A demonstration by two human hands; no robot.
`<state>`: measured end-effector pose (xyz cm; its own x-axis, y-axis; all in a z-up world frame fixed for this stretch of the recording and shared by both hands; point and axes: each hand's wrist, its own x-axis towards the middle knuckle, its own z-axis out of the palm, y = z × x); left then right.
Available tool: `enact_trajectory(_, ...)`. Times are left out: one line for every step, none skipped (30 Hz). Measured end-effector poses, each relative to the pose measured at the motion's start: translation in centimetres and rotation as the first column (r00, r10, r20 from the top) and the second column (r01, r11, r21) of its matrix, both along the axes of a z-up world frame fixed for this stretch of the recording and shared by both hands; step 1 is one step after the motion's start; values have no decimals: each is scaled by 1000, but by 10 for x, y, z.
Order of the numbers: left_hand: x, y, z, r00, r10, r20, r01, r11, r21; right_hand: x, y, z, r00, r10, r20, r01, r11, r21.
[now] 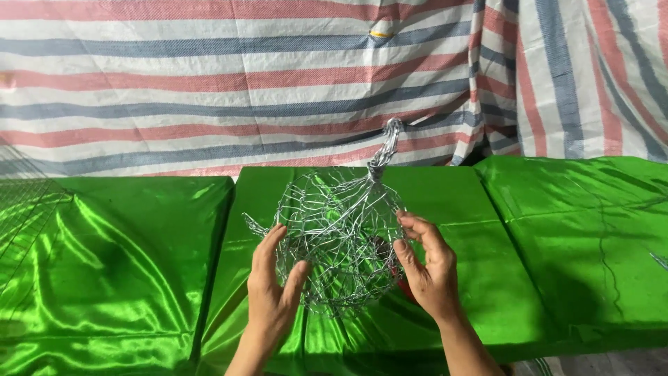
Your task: Forming a wire mesh base by hand and using pliers to bend and shape the material.
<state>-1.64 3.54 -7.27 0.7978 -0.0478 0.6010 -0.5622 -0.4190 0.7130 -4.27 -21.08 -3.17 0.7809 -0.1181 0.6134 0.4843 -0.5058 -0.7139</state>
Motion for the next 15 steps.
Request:
enact_trajectory(-1, 1, -16, 1000, 10, -3, -10, 1000, -1, 3, 0, -8, 1000, 10, -3, -10, 1000, -1)
enact_trajectory(-1, 1, -31, 999, 47, 14, -47, 999, 8, 5, -1, -15, 999, -6, 47, 8, 998, -56)
enact_trajectory(-1, 1, -46, 996, 79, 34, -80, 997, 17, 8, -2, -23, 995, -22, 99, 33, 994, -108)
enact_trajectory(-5, -1, -55, 996, 85, 33, -85, 996, 17, 8, 0, -34, 995, -17, 98, 28, 994, -109)
enact_trajectory(-6, -3, -65, 995, 99, -4, -99, 995, 11, 9, 2, -45, 992, -33, 123, 47, 993, -112)
enact_trajectory(-8, -6, -74, 993, 112, -40, -112, 994, 6, 10, 3, -55, 988, -49, 149, 67, 991, -115)
enact_trajectory(-10, -6, -75, 993, 115, -38, -114, 993, 5, 8, 6, -59, 987, -47, 151, 65, 991, -116)
enact_trajectory(-12, -6, -76, 993, 100, -62, -102, 994, -25, 6, 10, -63, 992, -77, 104, 86, 993, -82)
enact_trajectory(-14, -5, -78, 992, 85, -88, -90, 994, -53, 4, 14, -67, 993, -106, 53, 108, 993, -49)
enact_trajectory(-14, -3, -78, 992, 88, -88, -93, 994, -53, 6, 11, -78, 993, -103, 52, 106, 993, -50)
enact_trajectory(-15, -1, -79, 993, 72, -95, -78, 995, -58, 8, 8, -88, 991, -111, 75, 117, 991, -72)
enact_trajectory(-16, 0, -80, 993, 55, -101, -62, 996, -63, 10, 5, -99, 988, -119, 97, 128, 987, -94)
enact_trajectory(-17, 1, -81, 993, 57, -105, -64, 996, -62, 12, 5, -102, 989, -118, 93, 127, 988, -94)
enact_trajectory(-18, 2, -83, 979, 24, -203, -49, 992, -120, 13, 4, -104, 982, -113, 149, 134, 981, -140)
enact_trajectory(-18, 1, -84, 955, -18, -296, -37, 983, -179, 14, 2, -106, 973, -108, 206, 147, 971, -187)
